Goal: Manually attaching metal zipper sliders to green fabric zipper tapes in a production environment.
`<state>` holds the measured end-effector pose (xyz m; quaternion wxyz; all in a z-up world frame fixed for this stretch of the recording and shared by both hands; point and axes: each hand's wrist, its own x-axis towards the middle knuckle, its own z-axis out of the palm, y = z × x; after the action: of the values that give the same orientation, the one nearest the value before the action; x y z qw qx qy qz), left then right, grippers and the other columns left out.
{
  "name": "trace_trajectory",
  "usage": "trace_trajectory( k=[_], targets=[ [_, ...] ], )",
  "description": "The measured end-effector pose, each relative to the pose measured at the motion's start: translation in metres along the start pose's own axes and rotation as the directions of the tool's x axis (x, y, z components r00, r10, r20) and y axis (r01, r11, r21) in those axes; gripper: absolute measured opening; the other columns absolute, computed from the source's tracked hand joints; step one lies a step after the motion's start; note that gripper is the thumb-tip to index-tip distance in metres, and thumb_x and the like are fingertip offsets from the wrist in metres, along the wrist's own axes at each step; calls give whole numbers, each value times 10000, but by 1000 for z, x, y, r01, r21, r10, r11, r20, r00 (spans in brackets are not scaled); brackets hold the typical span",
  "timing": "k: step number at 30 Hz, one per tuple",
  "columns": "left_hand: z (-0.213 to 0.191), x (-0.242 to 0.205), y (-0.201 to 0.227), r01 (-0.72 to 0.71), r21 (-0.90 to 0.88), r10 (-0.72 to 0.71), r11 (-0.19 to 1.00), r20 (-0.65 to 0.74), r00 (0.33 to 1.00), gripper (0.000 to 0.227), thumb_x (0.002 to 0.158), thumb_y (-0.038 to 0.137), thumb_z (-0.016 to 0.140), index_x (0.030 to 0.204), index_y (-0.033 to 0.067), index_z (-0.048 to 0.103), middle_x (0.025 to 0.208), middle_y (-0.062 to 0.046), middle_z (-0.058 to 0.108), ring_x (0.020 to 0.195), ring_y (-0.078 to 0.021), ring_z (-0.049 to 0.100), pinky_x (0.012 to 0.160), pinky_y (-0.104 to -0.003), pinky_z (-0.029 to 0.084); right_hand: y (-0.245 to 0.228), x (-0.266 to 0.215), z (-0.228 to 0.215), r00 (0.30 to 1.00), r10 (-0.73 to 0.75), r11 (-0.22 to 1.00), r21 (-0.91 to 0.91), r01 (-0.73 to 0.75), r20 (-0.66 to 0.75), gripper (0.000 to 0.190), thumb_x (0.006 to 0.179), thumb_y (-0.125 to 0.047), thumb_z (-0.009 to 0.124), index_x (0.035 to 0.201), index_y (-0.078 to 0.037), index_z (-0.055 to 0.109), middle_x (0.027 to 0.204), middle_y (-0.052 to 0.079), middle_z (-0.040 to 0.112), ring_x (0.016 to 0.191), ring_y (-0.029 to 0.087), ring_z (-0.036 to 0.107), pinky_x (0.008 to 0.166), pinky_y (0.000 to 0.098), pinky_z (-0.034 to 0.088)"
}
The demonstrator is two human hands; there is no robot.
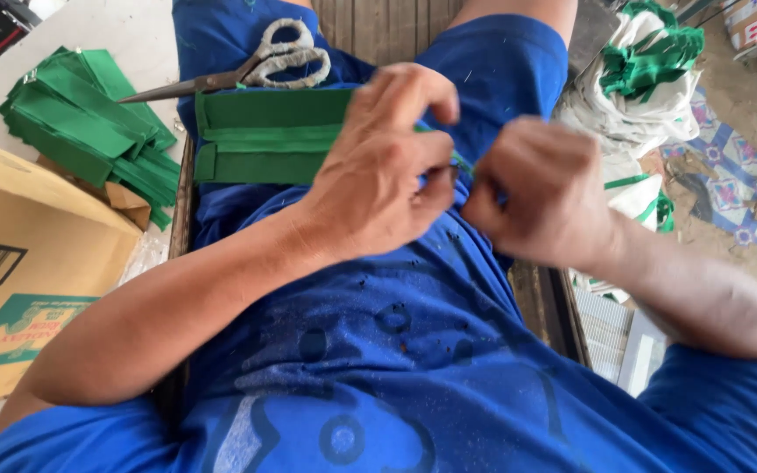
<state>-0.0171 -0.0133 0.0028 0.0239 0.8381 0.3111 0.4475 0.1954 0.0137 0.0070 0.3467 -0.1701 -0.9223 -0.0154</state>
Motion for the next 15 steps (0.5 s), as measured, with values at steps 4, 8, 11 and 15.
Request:
trace_trajectory(
  k=[4, 8, 11, 15],
  targets=[
    [6, -3, -10, 82, -28, -82, 996, -7, 997, 273, 880, 24, 706, 660, 65, 550, 1107, -112, 491, 1090, -343, 496, 966, -485, 411, 28, -5, -2, 998, 30, 998, -58, -34, -59, 119, 727, 95, 561, 716, 13, 476, 630, 109, 430, 530, 273, 381, 508, 404, 296],
    [9, -11, -25, 155, -78, -156, 985, -12, 988, 169, 829, 70, 721, 672, 62, 660, 995, -71, 609, 969, -274, 589, 914, -457, 429, 23, 0, -10, 904, 389, 906, 105, -411, 178, 125, 826, 14, 576, 710, -32, 589, 604, 40, 458, 526, 170, 379, 487, 345, 271],
    [6, -13, -33, 182, -80, -180, 980, 36, 983, 233, 857, 75, 706, 651, 94, 599, 808, 4, 666, 796, -196, 636, 936, -455, 432, 41, 10, -11, 723, 577, 632, 352, -690, 380, 147, 835, -50, 532, 785, -7, 663, 616, 38, 533, 572, 97, 451, 483, 244, 314],
    [10, -14, -31, 212, 3, -211, 977, 103, 972, 152, 888, 139, 681, 750, 90, 722, 818, 16, 724, 795, -222, 650, 1038, -514, 386, 29, 20, -9, 841, 369, 799, 327, -505, 396, 702, 800, -632, 575, 1035, 18, 697, 852, 67, 662, 755, 114, 626, 620, 229, 519]
  ],
)
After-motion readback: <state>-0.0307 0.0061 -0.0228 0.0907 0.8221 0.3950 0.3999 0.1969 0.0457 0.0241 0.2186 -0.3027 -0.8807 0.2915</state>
